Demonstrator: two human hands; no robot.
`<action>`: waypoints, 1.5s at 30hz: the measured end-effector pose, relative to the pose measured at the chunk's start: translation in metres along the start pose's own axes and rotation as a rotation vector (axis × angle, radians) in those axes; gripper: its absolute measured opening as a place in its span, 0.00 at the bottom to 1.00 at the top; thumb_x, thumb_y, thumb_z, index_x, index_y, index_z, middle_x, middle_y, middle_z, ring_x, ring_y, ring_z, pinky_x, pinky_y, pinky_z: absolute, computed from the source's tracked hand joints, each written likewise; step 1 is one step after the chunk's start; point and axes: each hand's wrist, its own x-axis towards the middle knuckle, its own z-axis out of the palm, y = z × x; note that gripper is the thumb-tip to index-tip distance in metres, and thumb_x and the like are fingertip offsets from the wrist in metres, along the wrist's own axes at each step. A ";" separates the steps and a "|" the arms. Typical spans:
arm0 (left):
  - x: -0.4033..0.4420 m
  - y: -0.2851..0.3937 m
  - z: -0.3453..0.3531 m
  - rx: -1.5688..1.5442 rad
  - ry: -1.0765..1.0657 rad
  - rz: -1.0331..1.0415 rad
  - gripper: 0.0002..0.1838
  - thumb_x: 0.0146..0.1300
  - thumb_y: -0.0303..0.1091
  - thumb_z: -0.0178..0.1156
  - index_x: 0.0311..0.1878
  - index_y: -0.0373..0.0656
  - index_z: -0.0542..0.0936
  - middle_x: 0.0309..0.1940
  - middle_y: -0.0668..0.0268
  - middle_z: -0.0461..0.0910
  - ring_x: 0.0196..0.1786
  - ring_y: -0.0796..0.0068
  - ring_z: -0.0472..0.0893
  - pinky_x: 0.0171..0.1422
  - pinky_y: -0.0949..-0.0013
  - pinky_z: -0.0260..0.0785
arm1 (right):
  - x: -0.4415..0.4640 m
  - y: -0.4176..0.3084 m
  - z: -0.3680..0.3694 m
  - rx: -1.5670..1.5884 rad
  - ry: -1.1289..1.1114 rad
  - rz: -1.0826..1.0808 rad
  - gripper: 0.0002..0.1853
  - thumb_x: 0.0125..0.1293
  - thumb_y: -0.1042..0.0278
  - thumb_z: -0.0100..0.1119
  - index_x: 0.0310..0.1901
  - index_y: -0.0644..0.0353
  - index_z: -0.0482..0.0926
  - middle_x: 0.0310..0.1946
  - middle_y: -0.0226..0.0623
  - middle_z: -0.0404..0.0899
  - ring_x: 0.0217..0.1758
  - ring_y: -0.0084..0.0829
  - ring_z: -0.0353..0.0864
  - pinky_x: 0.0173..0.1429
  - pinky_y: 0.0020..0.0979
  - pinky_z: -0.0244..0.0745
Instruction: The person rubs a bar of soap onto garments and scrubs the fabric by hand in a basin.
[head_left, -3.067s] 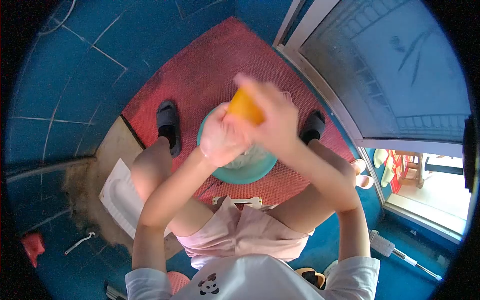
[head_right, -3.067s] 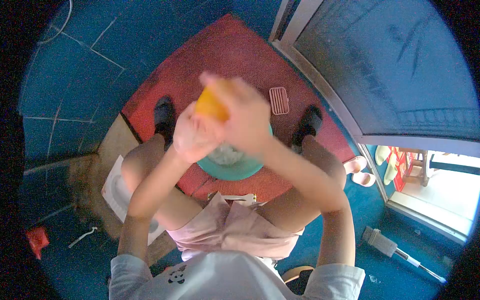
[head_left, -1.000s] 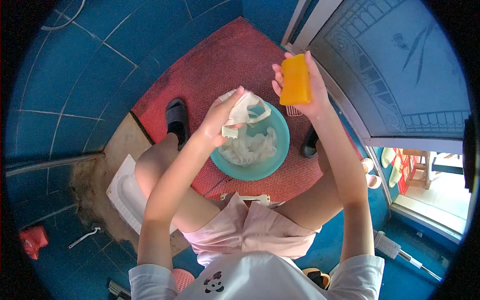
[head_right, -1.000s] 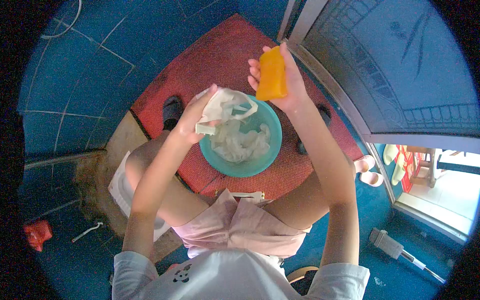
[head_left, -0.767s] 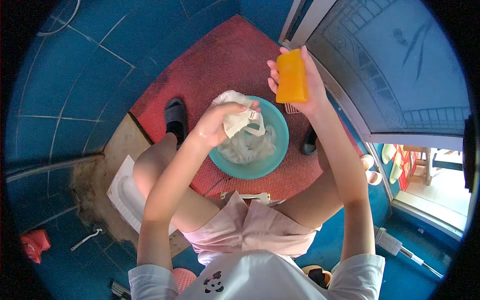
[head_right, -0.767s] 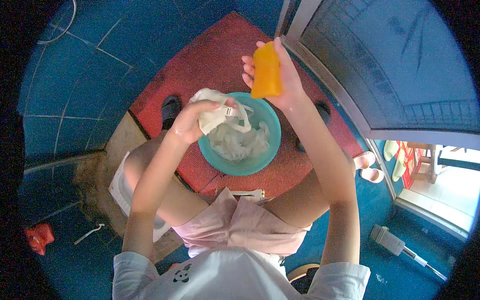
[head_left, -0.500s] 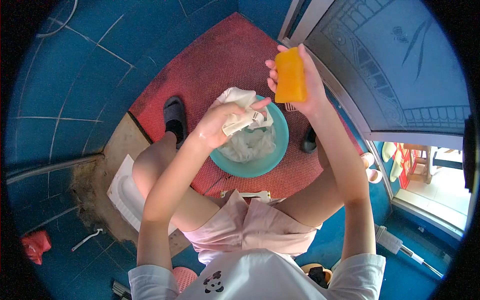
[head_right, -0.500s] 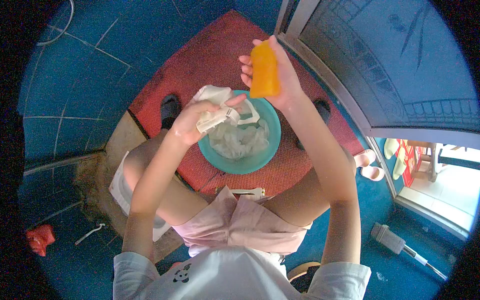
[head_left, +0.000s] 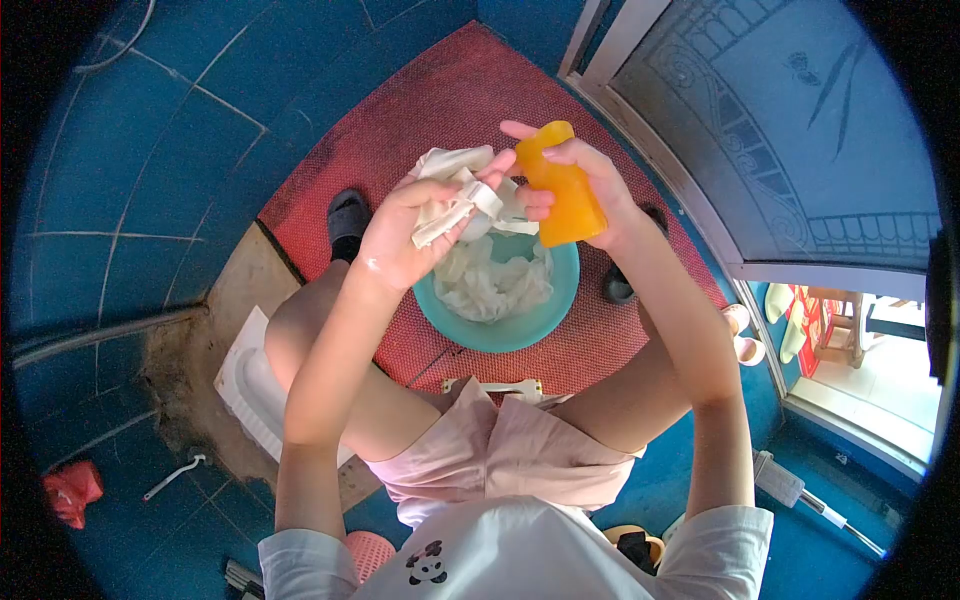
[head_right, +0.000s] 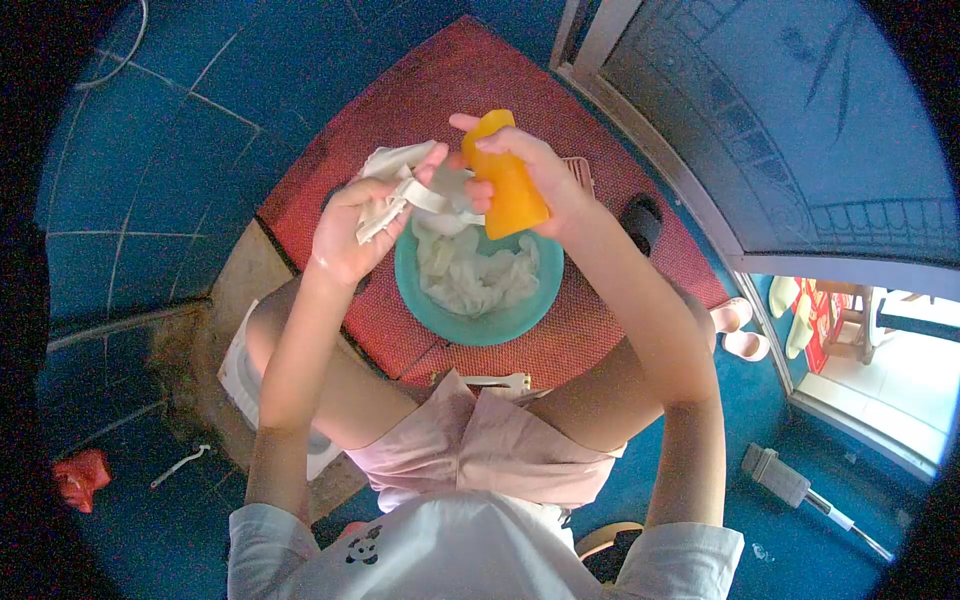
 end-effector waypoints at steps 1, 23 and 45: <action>-0.001 0.001 0.002 -0.020 0.015 -0.004 0.23 0.51 0.18 0.42 0.54 0.30 0.60 0.53 0.49 0.66 0.51 0.64 0.73 0.48 0.71 0.71 | 0.000 0.002 -0.001 0.000 0.000 0.001 0.23 0.52 0.62 0.52 0.52 0.52 0.63 0.36 0.35 0.70 0.23 0.24 0.68 0.29 0.28 0.68; -0.008 0.022 0.007 0.170 0.146 0.100 0.19 0.59 0.24 0.39 0.54 0.29 0.59 0.53 0.49 0.65 0.52 0.63 0.70 0.49 0.68 0.69 | -0.041 -0.032 0.014 -0.490 -0.095 0.184 0.46 0.39 0.68 0.62 0.62 0.60 0.50 0.26 0.38 0.73 0.19 0.20 0.68 0.25 0.16 0.62; -0.009 -0.022 0.030 0.809 -0.023 -0.254 0.18 0.59 0.42 0.52 0.47 0.41 0.70 0.23 0.72 0.74 0.25 0.90 0.72 0.25 0.88 0.56 | -0.044 -0.031 0.043 -0.837 -0.144 -0.009 0.43 0.38 0.73 0.59 0.62 0.57 0.55 0.27 0.26 0.64 0.30 0.18 0.63 0.35 0.17 0.58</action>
